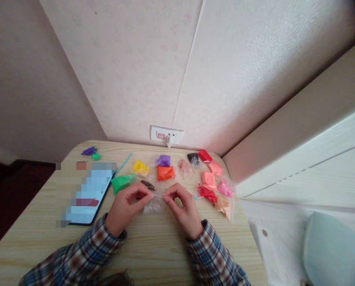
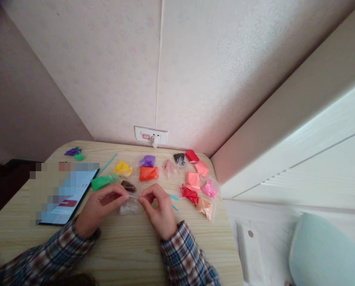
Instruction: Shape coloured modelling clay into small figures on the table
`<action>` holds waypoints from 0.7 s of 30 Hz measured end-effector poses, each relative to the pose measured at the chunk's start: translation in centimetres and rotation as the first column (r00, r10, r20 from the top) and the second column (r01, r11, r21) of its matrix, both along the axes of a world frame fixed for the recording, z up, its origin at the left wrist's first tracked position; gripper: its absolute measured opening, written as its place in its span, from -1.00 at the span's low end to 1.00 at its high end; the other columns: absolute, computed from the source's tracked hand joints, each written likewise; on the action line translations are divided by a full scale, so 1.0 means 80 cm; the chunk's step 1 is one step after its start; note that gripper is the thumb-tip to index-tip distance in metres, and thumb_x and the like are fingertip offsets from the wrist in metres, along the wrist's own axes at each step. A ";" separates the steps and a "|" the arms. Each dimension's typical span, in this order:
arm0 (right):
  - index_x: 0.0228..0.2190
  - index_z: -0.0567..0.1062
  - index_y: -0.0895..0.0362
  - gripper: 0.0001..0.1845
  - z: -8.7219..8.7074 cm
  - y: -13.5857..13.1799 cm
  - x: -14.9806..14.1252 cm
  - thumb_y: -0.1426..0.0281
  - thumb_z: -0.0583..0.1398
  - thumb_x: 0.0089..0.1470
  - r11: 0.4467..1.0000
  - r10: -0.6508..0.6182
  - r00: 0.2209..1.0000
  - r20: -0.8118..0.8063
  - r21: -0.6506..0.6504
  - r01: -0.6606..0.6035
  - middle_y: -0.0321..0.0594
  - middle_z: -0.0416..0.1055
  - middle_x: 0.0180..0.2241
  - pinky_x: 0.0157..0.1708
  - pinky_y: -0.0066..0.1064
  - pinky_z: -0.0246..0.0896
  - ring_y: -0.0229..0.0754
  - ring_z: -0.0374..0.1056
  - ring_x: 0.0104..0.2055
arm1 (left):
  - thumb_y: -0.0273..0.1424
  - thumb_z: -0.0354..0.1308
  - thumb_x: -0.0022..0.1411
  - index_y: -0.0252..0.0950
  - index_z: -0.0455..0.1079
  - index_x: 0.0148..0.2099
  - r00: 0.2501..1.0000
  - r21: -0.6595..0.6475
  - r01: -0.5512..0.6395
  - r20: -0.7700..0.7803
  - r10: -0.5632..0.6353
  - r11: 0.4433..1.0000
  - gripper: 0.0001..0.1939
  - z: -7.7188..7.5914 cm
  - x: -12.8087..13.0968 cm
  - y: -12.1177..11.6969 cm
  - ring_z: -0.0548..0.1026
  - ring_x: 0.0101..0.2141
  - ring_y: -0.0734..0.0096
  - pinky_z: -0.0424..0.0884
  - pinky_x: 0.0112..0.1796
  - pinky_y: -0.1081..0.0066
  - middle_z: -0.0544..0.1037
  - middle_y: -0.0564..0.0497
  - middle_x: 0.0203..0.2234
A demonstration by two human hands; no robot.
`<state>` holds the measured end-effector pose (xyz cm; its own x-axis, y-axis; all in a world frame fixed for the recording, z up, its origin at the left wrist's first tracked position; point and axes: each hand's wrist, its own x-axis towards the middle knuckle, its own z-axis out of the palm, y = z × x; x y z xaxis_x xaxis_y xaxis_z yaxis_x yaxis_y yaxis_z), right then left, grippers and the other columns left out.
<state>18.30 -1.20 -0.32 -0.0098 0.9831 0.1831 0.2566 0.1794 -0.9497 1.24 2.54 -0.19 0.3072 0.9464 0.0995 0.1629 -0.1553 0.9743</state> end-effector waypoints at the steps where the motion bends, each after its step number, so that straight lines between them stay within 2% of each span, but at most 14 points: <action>1: -0.49 0.38 0.15 -0.90 0.000 0.000 0.000 0.40 0.16 0.02 1.000 0.003 1.000 0.011 0.000 -0.003 -0.31 0.30 -0.51 -0.43 -0.47 0.13 -0.29 0.20 -0.45 | -0.44 0.17 0.02 -0.34 0.37 -0.51 1.000 0.015 0.012 -0.002 -0.012 1.000 -0.89 0.001 0.000 -0.001 0.40 -0.47 0.44 0.37 -0.42 0.47 0.42 0.04 -0.57; 9: -0.47 0.36 0.15 -0.91 -0.005 0.001 -0.001 0.43 0.13 0.05 1.000 0.019 0.998 0.052 0.013 -0.020 -0.31 0.28 -0.49 -0.41 -0.47 0.13 -0.29 0.20 -0.43 | -0.45 0.14 0.07 -0.31 0.36 -0.45 0.997 0.105 0.065 -0.040 -0.062 0.992 -0.93 -0.005 -0.003 -0.002 0.39 -0.46 0.44 0.35 -0.42 0.46 0.41 0.05 -0.54; 14: -0.45 0.39 0.14 -0.93 -0.001 0.000 -0.003 0.40 0.17 0.02 0.997 0.061 0.996 0.066 0.052 -0.064 -0.31 0.30 -0.47 -0.39 -0.47 0.15 -0.29 0.21 -0.40 | -0.41 0.15 0.08 -0.31 0.38 -0.48 0.990 0.164 0.125 -0.092 -0.111 0.978 -0.88 -0.002 -0.001 -0.003 0.40 -0.46 0.42 0.35 -0.41 0.44 0.44 0.04 -0.55; 21: -0.50 0.36 0.15 -0.88 0.000 -0.002 -0.004 0.41 0.15 0.04 0.995 0.035 0.996 0.080 0.089 -0.042 -0.31 0.27 -0.50 -0.42 -0.48 0.15 -0.29 0.21 -0.42 | -0.40 0.14 0.09 -0.29 0.39 -0.42 0.984 0.223 0.109 -0.160 -0.074 0.969 -0.93 -0.003 0.003 -0.007 0.42 -0.43 0.42 0.37 -0.38 0.45 0.48 0.05 -0.50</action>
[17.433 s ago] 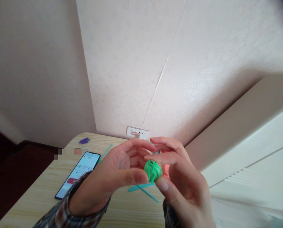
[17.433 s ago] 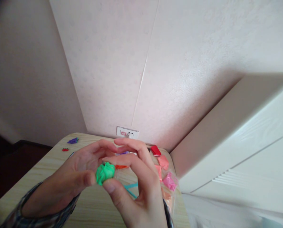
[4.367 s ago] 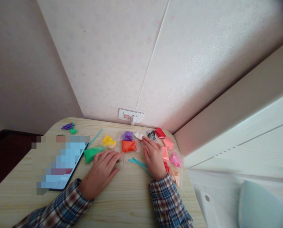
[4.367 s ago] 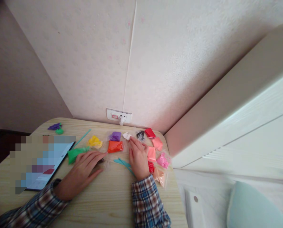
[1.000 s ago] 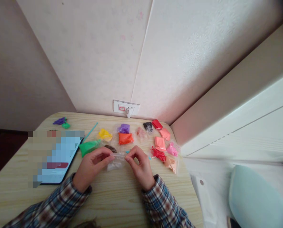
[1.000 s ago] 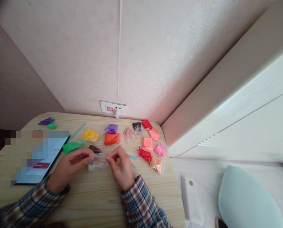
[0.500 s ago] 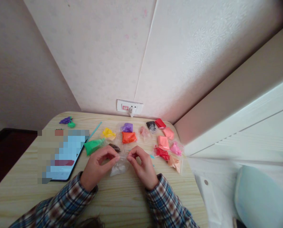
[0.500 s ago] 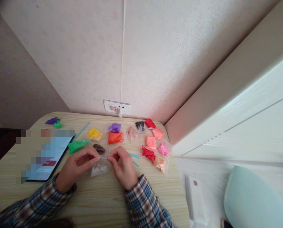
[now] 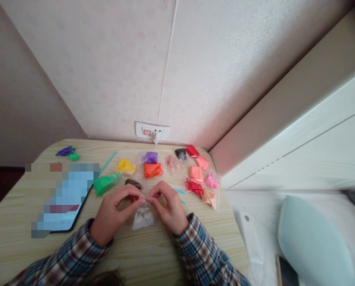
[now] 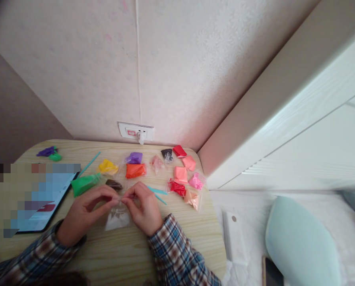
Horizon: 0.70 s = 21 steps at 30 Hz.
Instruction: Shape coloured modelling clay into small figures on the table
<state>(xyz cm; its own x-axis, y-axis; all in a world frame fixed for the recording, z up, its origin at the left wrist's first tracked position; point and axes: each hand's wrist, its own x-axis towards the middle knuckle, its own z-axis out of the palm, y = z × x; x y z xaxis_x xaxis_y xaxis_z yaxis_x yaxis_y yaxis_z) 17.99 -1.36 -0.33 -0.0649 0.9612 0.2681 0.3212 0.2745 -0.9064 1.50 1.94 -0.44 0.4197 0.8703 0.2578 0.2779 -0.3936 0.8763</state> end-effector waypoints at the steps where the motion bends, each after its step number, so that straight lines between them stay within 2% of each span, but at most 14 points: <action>1: -0.50 0.37 0.15 -0.88 0.000 0.000 0.000 0.39 0.15 0.04 1.000 0.000 1.000 0.003 -0.001 0.000 -0.31 0.27 -0.50 -0.42 -0.48 0.15 -0.29 0.21 -0.42 | -0.40 0.13 0.09 -0.28 0.39 -0.42 1.000 0.000 0.001 -0.005 -0.001 1.000 -0.92 0.000 -0.001 0.000 0.43 -0.43 0.42 0.37 -0.38 0.45 0.48 0.05 -0.50; 7: -0.47 0.41 0.14 -0.88 0.003 0.001 0.000 0.36 0.16 0.05 0.999 0.051 0.997 0.050 -0.019 -0.050 -0.31 0.29 -0.50 -0.43 -0.48 0.14 -0.30 0.20 -0.43 | -0.37 0.12 0.10 -0.28 0.39 -0.44 0.999 0.020 -0.017 -0.043 0.018 1.000 -0.88 -0.002 -0.002 0.002 0.44 -0.42 0.40 0.38 -0.36 0.42 0.48 0.05 -0.51; 10: -0.48 0.41 0.14 -0.89 0.003 0.004 0.005 0.37 0.17 0.03 0.999 0.018 0.998 0.062 -0.032 -0.016 -0.32 0.29 -0.51 -0.48 -0.50 0.11 -0.33 0.17 -0.49 | -0.34 0.13 0.10 -0.26 0.41 -0.40 0.997 0.034 -0.051 -0.058 0.053 0.998 -0.89 -0.005 -0.001 0.003 0.45 -0.39 0.40 0.38 -0.34 0.43 0.50 0.05 -0.47; 14: -0.47 0.39 0.13 -0.88 -0.002 0.012 0.024 0.33 0.15 0.04 0.976 -0.207 0.977 -0.049 -0.079 0.203 -0.36 0.28 -0.55 -0.57 -0.52 0.08 -0.35 0.17 -0.56 | -0.32 0.12 0.11 -0.25 0.41 -0.27 0.995 -0.010 -0.091 -0.043 0.090 0.996 -0.86 -0.007 -0.005 0.003 0.47 -0.34 0.38 0.40 -0.32 0.43 0.51 0.02 -0.35; 17: -0.40 0.32 0.11 -0.86 -0.005 0.020 0.042 0.28 0.12 0.06 0.915 -0.402 0.877 -0.263 -0.142 0.377 -0.43 0.23 -0.57 -0.68 -0.56 0.04 -0.41 0.15 -0.67 | -0.32 0.09 0.14 -0.25 0.40 -0.23 0.995 -0.032 -0.100 -0.029 0.099 0.994 -0.83 -0.004 -0.006 0.002 0.48 -0.40 0.41 0.42 -0.34 0.44 0.51 0.02 -0.36; 19: -0.38 0.27 0.09 -0.84 -0.007 0.025 0.052 0.28 0.13 0.05 0.883 -0.467 0.799 -0.378 -0.150 0.445 -0.44 0.24 -0.53 -0.67 -0.56 0.10 -0.42 0.21 -0.67 | -0.33 0.07 0.14 -0.26 0.40 -0.25 0.994 -0.004 -0.095 -0.049 0.095 0.995 -0.84 -0.001 -0.005 0.000 0.47 -0.43 0.43 0.42 -0.36 0.45 0.51 0.04 -0.41; 21: -0.37 0.24 0.09 -0.82 -0.009 0.029 0.058 0.28 0.15 0.03 0.879 -0.469 0.771 -0.431 -0.141 0.456 -0.42 0.28 -0.49 -0.59 -0.54 0.22 -0.39 0.30 -0.60 | -0.34 0.06 0.14 -0.27 0.40 -0.28 0.994 0.031 -0.081 -0.070 0.083 0.996 -0.85 0.003 -0.003 -0.001 0.46 -0.45 0.44 0.41 -0.38 0.46 0.50 0.04 -0.46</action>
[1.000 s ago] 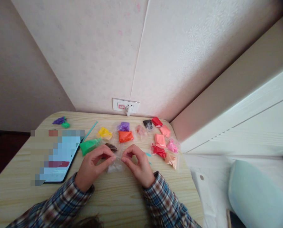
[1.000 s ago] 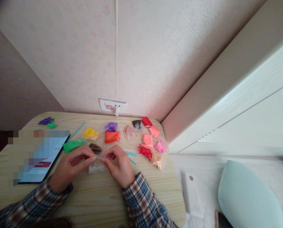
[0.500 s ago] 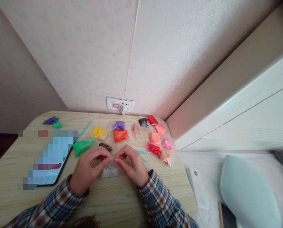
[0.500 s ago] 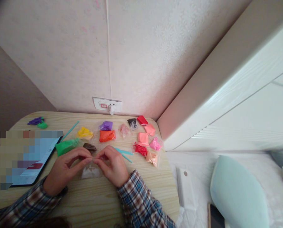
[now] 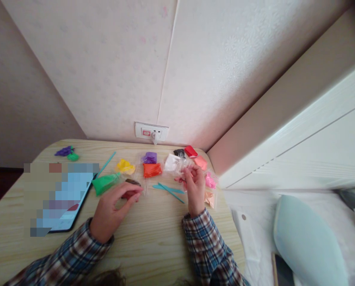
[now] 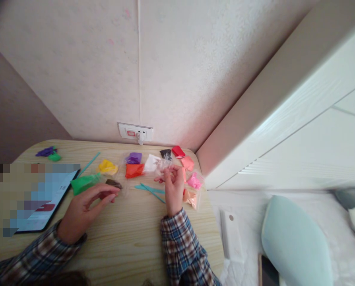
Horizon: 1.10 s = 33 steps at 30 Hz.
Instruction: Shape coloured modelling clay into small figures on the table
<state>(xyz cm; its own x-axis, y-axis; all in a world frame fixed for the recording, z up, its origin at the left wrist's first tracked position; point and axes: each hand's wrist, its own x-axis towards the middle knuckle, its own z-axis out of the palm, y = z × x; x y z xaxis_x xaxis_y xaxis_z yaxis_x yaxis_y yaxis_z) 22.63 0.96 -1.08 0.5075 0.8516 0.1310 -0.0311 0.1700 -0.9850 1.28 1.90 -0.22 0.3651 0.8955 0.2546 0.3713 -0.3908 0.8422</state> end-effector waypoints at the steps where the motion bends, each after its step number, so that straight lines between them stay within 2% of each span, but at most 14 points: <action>1: -0.37 0.24 0.08 -0.81 -0.002 0.002 0.001 0.28 0.16 0.02 1.000 0.016 1.000 -0.009 0.005 -0.015 -0.41 0.29 -0.47 -0.55 -0.51 0.27 -0.37 0.34 -0.56 | -0.35 0.05 0.15 -0.27 0.41 -0.29 1.000 0.015 0.007 -0.009 -0.007 1.000 -0.85 0.002 0.001 0.000 0.46 -0.46 0.44 0.41 -0.39 0.46 0.49 0.05 -0.48; 5: -0.24 0.24 0.09 -0.70 -0.012 0.005 0.002 0.27 0.17 -0.01 0.995 0.091 0.995 0.044 -0.037 -0.090 -0.25 0.37 -0.32 -0.28 -0.35 0.37 -0.24 0.41 -0.30 | -0.36 0.04 0.14 -0.26 0.42 -0.32 0.999 0.056 0.014 -0.032 -0.013 0.998 -0.85 0.007 0.001 0.000 0.45 -0.48 0.43 0.40 -0.40 0.46 0.47 0.07 -0.53; 8: -0.11 0.22 0.13 -0.61 -0.019 0.005 0.003 0.29 0.15 0.02 0.991 0.120 0.978 0.171 -0.081 -0.108 -0.11 0.37 -0.19 -0.10 -0.24 0.31 -0.19 0.38 -0.14 | -0.36 0.05 0.13 -0.25 0.41 -0.33 1.000 0.063 0.009 -0.027 -0.007 0.998 -0.86 0.007 0.000 0.002 0.45 -0.50 0.43 0.39 -0.42 0.47 0.48 0.07 -0.54; 11: -0.05 0.22 0.16 -0.59 -0.021 0.002 0.004 0.32 0.12 0.06 0.992 0.113 0.942 0.316 -0.094 -0.088 -0.03 0.36 -0.12 -0.05 -0.21 0.27 -0.16 0.33 -0.06 | -0.38 0.04 0.14 -0.23 0.41 -0.31 1.000 0.056 0.023 -0.012 -0.022 0.998 -0.87 0.001 -0.002 0.004 0.45 -0.51 0.43 0.39 -0.43 0.46 0.48 0.07 -0.54; 15: -0.09 0.31 0.16 -0.68 -0.013 -0.005 0.011 0.36 0.08 0.09 0.996 0.069 0.848 0.526 -0.079 -0.032 -0.04 0.37 -0.12 -0.09 -0.22 0.28 -0.15 0.33 -0.08 | -0.39 0.04 0.14 -0.22 0.40 -0.29 0.999 0.048 0.038 -0.018 -0.037 0.998 -0.87 -0.008 -0.005 0.004 0.46 -0.50 0.43 0.39 -0.41 0.46 0.49 0.06 -0.50; 18: -0.18 0.39 0.14 -0.77 -0.002 -0.015 0.025 0.39 0.06 0.10 0.998 -0.022 0.756 0.654 -0.028 0.053 -0.10 0.39 -0.18 -0.10 -0.21 0.24 -0.14 0.31 -0.11 | -0.37 0.05 0.14 -0.23 0.40 -0.29 0.999 0.046 0.025 -0.022 -0.024 0.999 -0.87 -0.009 -0.007 0.004 0.46 -0.49 0.43 0.39 -0.41 0.45 0.50 0.05 -0.47; 21: -0.27 0.42 0.13 -0.80 0.001 -0.034 0.040 0.42 0.02 0.12 0.985 -0.156 0.704 0.693 0.057 0.162 -0.15 0.41 -0.26 -0.11 -0.23 0.20 -0.16 0.31 -0.16 | -0.36 0.04 0.15 -0.25 0.39 -0.28 1.000 0.031 0.016 -0.010 -0.016 0.999 -0.86 -0.008 -0.009 0.005 0.46 -0.49 0.43 0.39 -0.41 0.45 0.50 0.04 -0.46; 24: -0.33 0.44 0.15 -0.80 -0.006 -0.059 0.054 0.44 0.01 0.11 0.965 -0.235 0.663 0.711 0.090 0.246 -0.16 0.41 -0.33 -0.19 -0.26 0.21 -0.16 0.31 -0.23 | -0.36 0.05 0.14 -0.26 0.40 -0.28 1.000 0.012 0.014 0.003 -0.014 1.000 -0.86 -0.007 -0.008 0.005 0.46 -0.48 0.42 0.40 -0.42 0.45 0.50 0.04 -0.46; 26: -0.32 0.44 0.15 -0.81 -0.013 -0.074 0.063 0.45 0.03 0.09 0.965 -0.224 0.634 0.740 0.075 0.253 -0.15 0.40 -0.30 -0.16 -0.23 0.18 -0.14 0.30 -0.19 | -0.35 0.05 0.14 -0.26 0.40 -0.29 1.000 -0.002 0.018 0.016 -0.018 1.000 -0.85 -0.008 -0.007 0.005 0.46 -0.49 0.42 0.40 -0.42 0.44 0.50 0.03 -0.47; 30: -0.18 0.40 0.14 -0.72 -0.023 -0.091 0.079 0.47 0.03 0.04 0.987 -0.103 0.608 0.787 0.004 0.161 -0.12 0.36 -0.14 -0.04 -0.16 0.11 -0.10 0.23 -0.05 | -0.35 0.05 0.13 -0.28 0.40 -0.29 0.999 0.000 0.034 0.032 -0.034 0.999 -0.85 -0.010 -0.004 0.002 0.46 -0.50 0.44 0.40 -0.42 0.46 0.51 0.03 -0.45; 33: -0.10 0.35 0.13 -0.63 -0.029 -0.095 0.085 0.44 0.07 0.00 0.987 -0.013 0.533 0.846 -0.076 0.144 -0.10 0.33 -0.07 -0.01 -0.07 0.04 -0.06 0.19 0.00 | -0.37 0.05 0.12 -0.28 0.40 -0.30 1.000 0.053 0.029 0.001 -0.029 0.998 -0.86 -0.011 -0.002 0.001 0.45 -0.50 0.46 0.39 -0.40 0.46 0.51 0.04 -0.45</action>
<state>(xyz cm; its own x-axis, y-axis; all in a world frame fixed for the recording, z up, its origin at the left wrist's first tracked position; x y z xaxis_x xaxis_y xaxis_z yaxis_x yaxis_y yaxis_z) 29.43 -6.68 -3.43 0.2833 0.8551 0.4342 0.8293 0.0089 -0.5587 1.14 1.98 -1.09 0.3905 0.8695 0.3023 0.3576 -0.4459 0.8206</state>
